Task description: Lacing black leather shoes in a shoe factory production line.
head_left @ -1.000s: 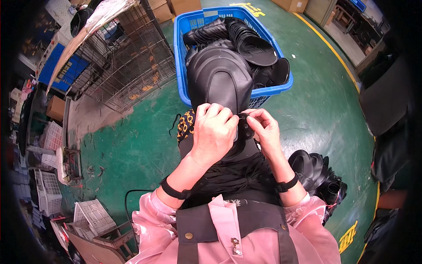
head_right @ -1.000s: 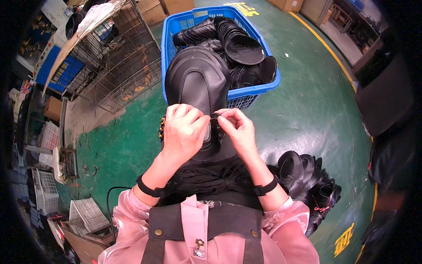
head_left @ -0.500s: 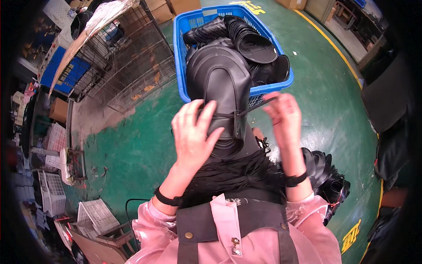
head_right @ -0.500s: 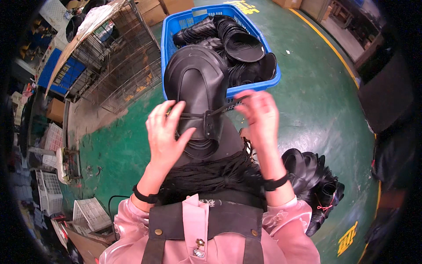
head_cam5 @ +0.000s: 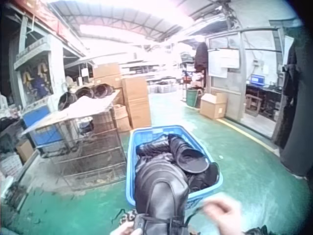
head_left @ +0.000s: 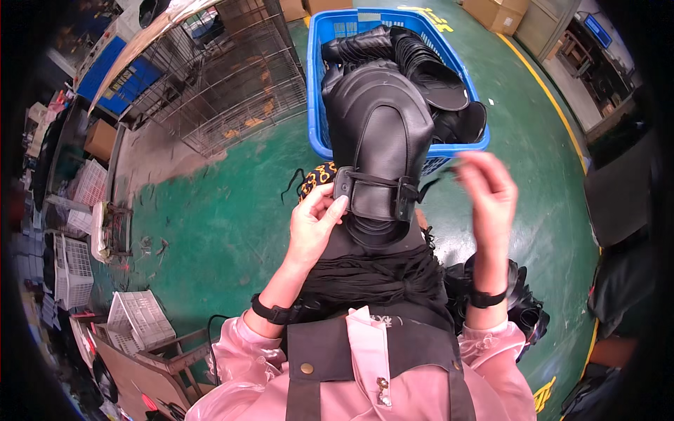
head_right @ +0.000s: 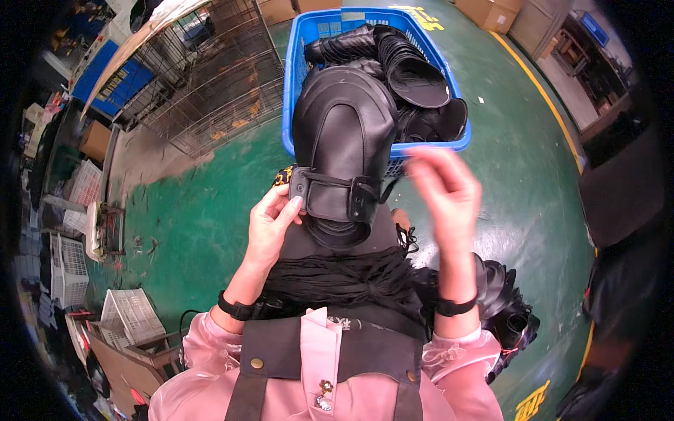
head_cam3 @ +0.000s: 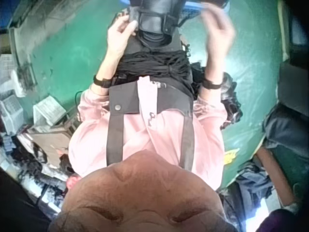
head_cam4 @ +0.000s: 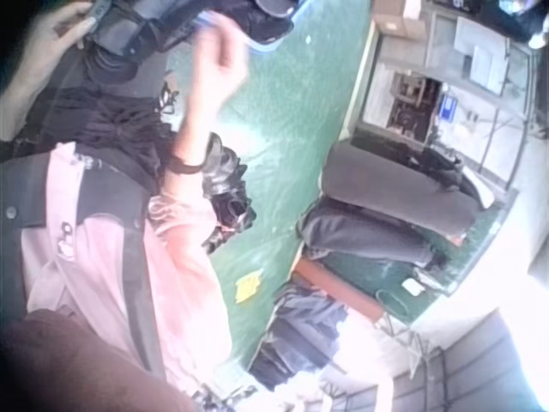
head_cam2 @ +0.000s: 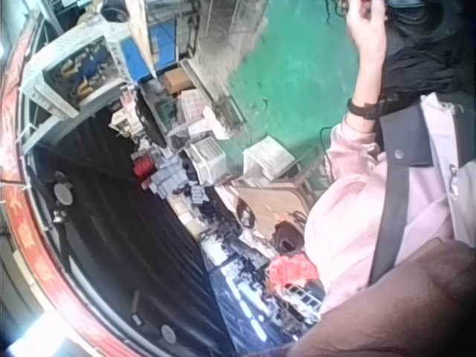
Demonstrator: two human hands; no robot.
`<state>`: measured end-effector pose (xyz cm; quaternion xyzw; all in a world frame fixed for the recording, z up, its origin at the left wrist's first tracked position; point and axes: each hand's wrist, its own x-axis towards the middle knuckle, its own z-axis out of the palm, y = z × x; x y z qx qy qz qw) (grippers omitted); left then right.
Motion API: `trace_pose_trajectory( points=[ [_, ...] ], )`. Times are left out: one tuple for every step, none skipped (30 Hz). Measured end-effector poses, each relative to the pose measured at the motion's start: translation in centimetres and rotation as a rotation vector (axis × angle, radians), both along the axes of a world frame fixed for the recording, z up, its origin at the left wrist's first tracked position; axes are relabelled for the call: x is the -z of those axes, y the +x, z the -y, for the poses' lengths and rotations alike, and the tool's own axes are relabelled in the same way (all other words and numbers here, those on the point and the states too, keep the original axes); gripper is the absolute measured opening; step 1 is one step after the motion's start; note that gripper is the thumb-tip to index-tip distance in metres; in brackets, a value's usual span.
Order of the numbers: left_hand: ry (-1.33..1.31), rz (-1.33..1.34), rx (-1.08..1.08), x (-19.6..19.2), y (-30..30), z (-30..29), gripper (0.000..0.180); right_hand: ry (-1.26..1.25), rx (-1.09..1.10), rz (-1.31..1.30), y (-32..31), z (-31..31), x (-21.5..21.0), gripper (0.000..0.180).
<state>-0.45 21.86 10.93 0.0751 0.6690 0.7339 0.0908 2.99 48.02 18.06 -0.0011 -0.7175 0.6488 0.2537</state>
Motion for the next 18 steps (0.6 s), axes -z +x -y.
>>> trace_pose_trajectory(
  points=[
    [0.024,0.010,-0.004,-0.3,0.1,-0.2,0.031,0.240,-0.091,-0.049,-0.5,1.9,-0.1,0.019],
    [0.045,0.021,-0.005,-0.5,0.2,-0.4,0.030,0.479,-0.180,-0.099,-0.9,3.4,0.2,0.021],
    [0.031,0.023,0.009,-0.6,0.2,-0.4,0.031,0.566,-0.192,-0.143,-1.4,4.7,1.0,0.026],
    [0.031,0.024,0.006,-0.6,0.2,-0.4,0.031,0.655,-0.207,-0.187,-1.9,5.6,1.7,0.031],
    [0.014,0.014,0.009,-0.6,0.3,-0.3,0.032,0.655,-0.208,-0.187,-2.2,6.3,1.7,0.031],
    [-0.003,0.005,0.013,-0.6,0.4,-0.4,0.032,0.703,-0.189,-0.173,-2.4,6.9,1.7,0.034],
    [-0.001,0.006,0.008,-0.7,0.5,-0.4,0.032,0.752,-0.172,-0.160,-2.6,7.3,1.6,0.037],
    [-0.007,-0.011,0.001,-0.8,0.6,-0.5,0.032,0.755,-0.177,-0.160,-2.7,7.5,1.6,0.037],
    [-0.014,-0.027,-0.006,-0.8,0.8,-0.6,0.032,0.803,-0.186,-0.157,-2.7,7.7,1.6,0.038],
    [-0.011,-0.026,-0.009,-0.7,0.8,-0.7,0.032,0.852,-0.194,-0.155,-2.8,7.8,1.6,0.039],
    [-0.069,-0.085,-0.026,-0.4,0.8,-0.7,0.032,0.860,-0.190,-0.156,-2.8,7.9,1.5,0.034],
    [-0.126,-0.144,-0.042,-0.2,0.8,-0.7,0.033,0.862,-0.193,-0.157,-2.9,8.0,1.5,0.034],
    [-0.192,-0.233,-0.042,-0.5,0.9,-0.8,0.033,0.902,-0.190,-0.184,-2.9,8.0,1.5,0.033],
    [-0.189,-0.232,-0.041,-1.0,1.0,-0.9,0.033,0.942,-0.187,-0.210,-3.0,8.0,1.6,0.033],
    [-0.228,-0.271,-0.039,-1.6,1.1,-1.1,0.033,0.945,-0.186,-0.209,-3.0,8.0,1.5,0.033],
    [-0.268,-0.309,-0.039,-1.8,1.3,-1.0,0.033,0.991,-0.192,-0.232,-3.0,8.2,1.3,0.033],
    [-0.217,-0.271,-0.015,-0.9,1.1,-0.6,0.030,1.038,-0.196,-0.255,-3.0,8.3,1.2,0.033],
    [-0.215,-0.271,-0.016,-1.0,0.9,-0.3,0.030,1.039,-0.197,-0.255,-3.0,8.3,1.2,0.033]
  ],
)
